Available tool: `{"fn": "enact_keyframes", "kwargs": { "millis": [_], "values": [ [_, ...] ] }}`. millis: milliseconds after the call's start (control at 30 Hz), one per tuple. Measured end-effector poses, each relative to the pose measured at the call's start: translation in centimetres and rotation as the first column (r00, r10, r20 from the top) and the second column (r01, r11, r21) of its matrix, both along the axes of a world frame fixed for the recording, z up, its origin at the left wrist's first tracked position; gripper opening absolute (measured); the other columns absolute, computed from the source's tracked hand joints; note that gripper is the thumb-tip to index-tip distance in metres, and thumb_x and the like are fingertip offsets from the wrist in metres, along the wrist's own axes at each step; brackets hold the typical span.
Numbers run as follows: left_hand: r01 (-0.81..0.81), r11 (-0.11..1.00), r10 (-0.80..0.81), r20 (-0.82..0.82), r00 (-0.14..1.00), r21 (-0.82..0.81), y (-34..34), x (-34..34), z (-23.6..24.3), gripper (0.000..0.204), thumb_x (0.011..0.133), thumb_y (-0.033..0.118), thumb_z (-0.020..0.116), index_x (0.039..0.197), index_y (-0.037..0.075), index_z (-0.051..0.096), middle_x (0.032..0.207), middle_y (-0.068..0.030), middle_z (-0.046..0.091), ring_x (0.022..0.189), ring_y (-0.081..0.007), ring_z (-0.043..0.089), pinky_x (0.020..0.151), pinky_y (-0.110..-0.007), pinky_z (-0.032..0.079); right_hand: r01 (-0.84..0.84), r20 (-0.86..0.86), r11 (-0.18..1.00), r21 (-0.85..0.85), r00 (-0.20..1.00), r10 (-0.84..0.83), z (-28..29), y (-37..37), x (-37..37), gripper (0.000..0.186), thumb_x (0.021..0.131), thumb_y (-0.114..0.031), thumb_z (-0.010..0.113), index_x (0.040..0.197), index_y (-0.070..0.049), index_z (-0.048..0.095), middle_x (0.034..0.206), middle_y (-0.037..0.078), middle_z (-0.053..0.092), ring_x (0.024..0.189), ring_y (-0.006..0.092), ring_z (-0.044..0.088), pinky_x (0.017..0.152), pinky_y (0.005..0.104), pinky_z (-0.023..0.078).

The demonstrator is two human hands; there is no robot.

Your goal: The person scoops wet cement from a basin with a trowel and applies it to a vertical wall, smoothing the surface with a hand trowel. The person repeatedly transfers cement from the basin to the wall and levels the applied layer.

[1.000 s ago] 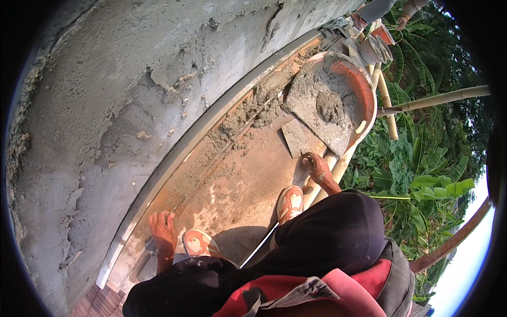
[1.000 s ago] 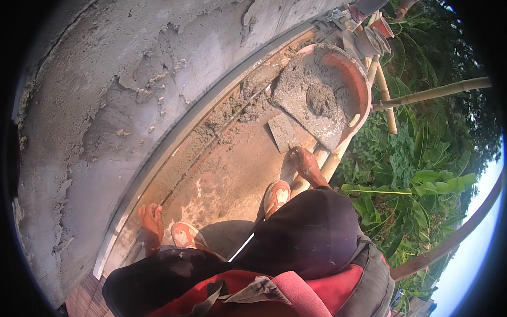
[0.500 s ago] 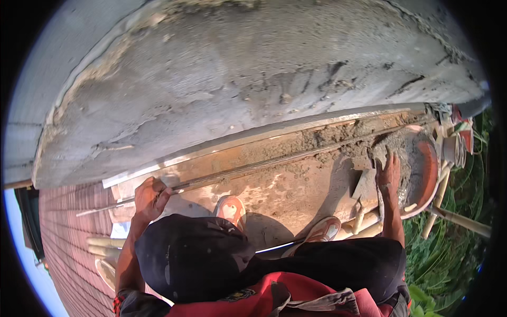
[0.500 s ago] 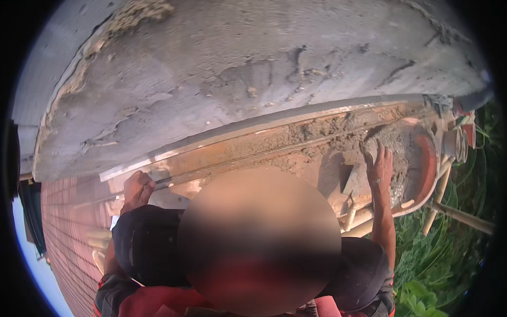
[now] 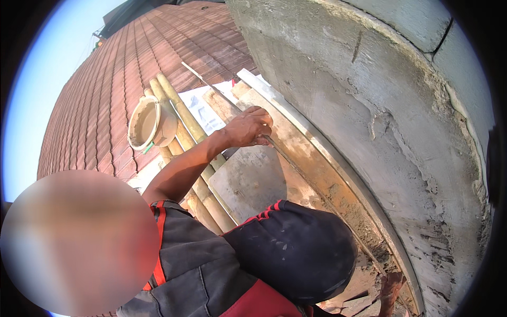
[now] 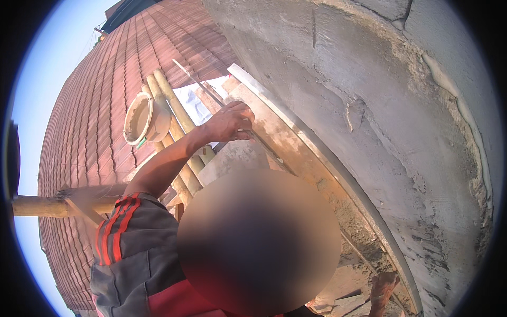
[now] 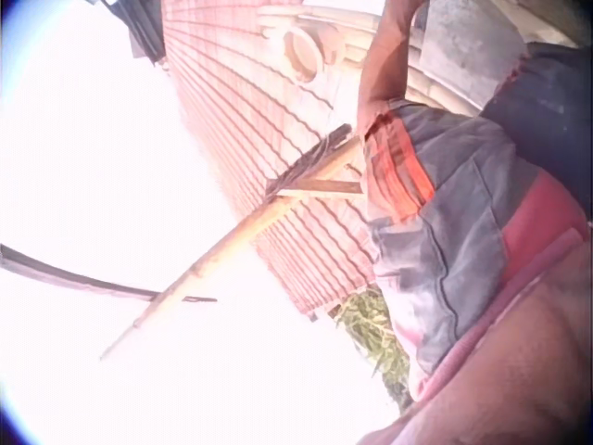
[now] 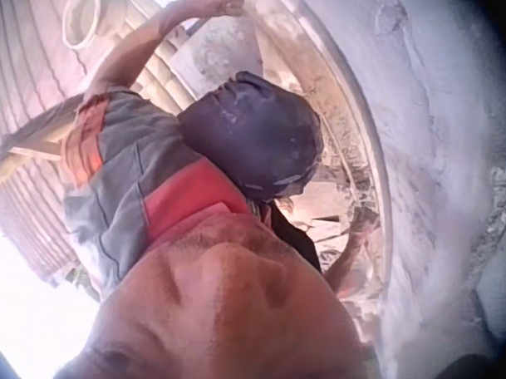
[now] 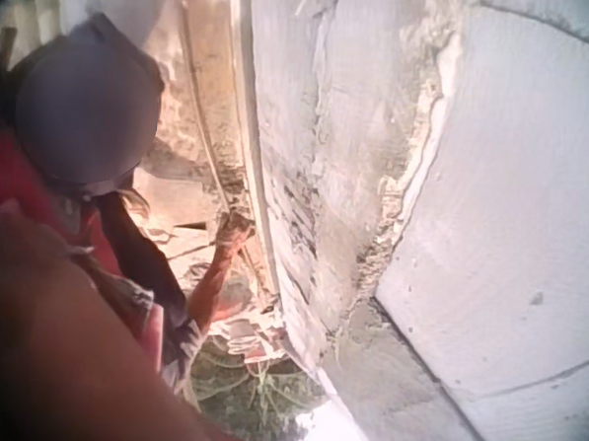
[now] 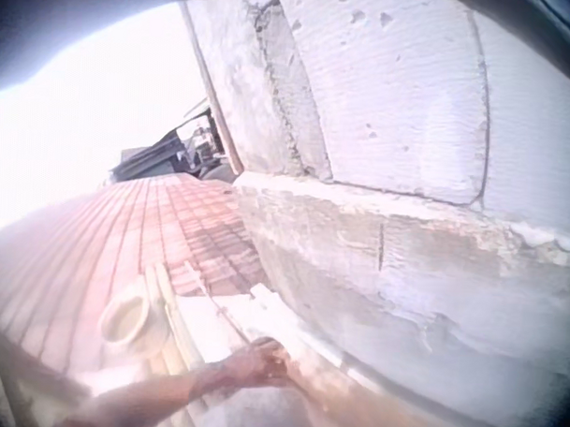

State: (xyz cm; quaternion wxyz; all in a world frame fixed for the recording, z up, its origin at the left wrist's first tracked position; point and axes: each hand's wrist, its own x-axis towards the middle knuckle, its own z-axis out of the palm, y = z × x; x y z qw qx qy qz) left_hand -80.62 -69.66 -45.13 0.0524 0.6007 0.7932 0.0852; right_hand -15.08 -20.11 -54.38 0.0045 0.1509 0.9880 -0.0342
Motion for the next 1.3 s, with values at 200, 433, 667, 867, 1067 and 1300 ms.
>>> {"fn": "enact_keyframes", "kwargs": {
  "millis": [200,433,667,867,1067,1300],
  "values": [
    [-0.575,0.776,0.63,-0.274,0.727,0.26,-6.8,-4.3,-0.9,0.032,0.086,0.023,0.082,0.117,0.018,0.074,0.128,-0.009,0.063,0.129,-0.0306,0.053,0.115,-0.047,0.038,0.254,0.028,0.807,-0.533,0.958,-0.284,2.8,-6.7,-13.4,0.051,0.087,-0.031,0.083,0.064,-0.003,0.047,0.057,0.009,0.042,0.054,0.0256,0.035,0.053,0.0431,0.033],
    [-0.806,0.592,0.562,0.724,0.401,-0.013,0.2,13.8,-6.6,0.032,0.101,0.027,0.072,0.118,0.002,0.064,0.11,-0.0171,0.068,0.103,-0.0292,0.067,0.091,-0.039,0.053,0.227,0.225,0.817,-0.53,0.967,-0.123,9.3,-16.4,-29.9,0.051,0.095,-0.049,0.074,0.081,-0.001,0.067,0.069,0.019,0.065,0.061,0.0358,0.059,0.064,0.0475,0.047],
    [-0.845,0.517,-0.189,0.943,-0.273,-0.141,5.2,16.5,-8.2,0.048,0.107,0.038,0.065,0.138,0.006,0.047,0.14,-0.0104,0.062,0.136,-0.0242,0.058,0.101,-0.039,0.053,0.075,0.17,0.861,-0.503,0.985,0.014,8.7,-24.9,-39.2,0.048,0.098,-0.049,0.07,0.104,-0.002,0.067,0.083,0.02,0.07,0.079,0.0424,0.069,0.079,0.0531,0.053],
    [-0.924,0.268,-0.279,0.897,-0.344,-0.271,3.2,11.1,-10.0,0.031,0.106,0.03,0.067,0.128,0.014,0.051,0.118,0.0,0.061,0.117,-0.0157,0.061,0.094,-0.045,0.055,-0.166,0.144,0.898,-0.408,0.959,0.243,11.6,-25.3,-42.0,0.06,0.098,-0.042,0.07,0.143,-0.003,0.056,0.139,0.024,0.06,0.129,0.0444,0.056,0.106,0.0534,0.045],
    [-0.942,0.081,-0.159,0.929,-0.334,-0.325,-4.5,3.4,-12.7,0.022,0.107,0.024,0.066,0.124,0.015,0.055,0.114,0.001,0.06,0.104,-0.0137,0.059,0.093,-0.048,0.056,-0.325,0.295,0.905,-0.274,0.867,0.401,20.3,-15.7,-32.5,0.064,0.091,-0.037,0.079,0.139,0.001,0.058,0.124,0.021,0.063,0.118,0.0415,0.06,0.104,0.0524,0.047],
    [-0.929,-0.01,0.046,0.928,-0.371,-0.37,-10.4,-3.4,-15.9,0.02,0.106,0.019,0.065,0.122,0.008,0.059,0.111,-0.0024,0.062,0.095,-0.0159,0.06,0.083,-0.038,0.06,-0.044,0.42,0.954,-0.297,0.891,0.172,18.3,-9.5,-23.0,0.042,0.1,-0.021,0.066,0.136,-0.001,0.057,0.122,0.024,0.064,0.114,0.0443,0.061,0.099,0.0529,0.046]
  ]
}}
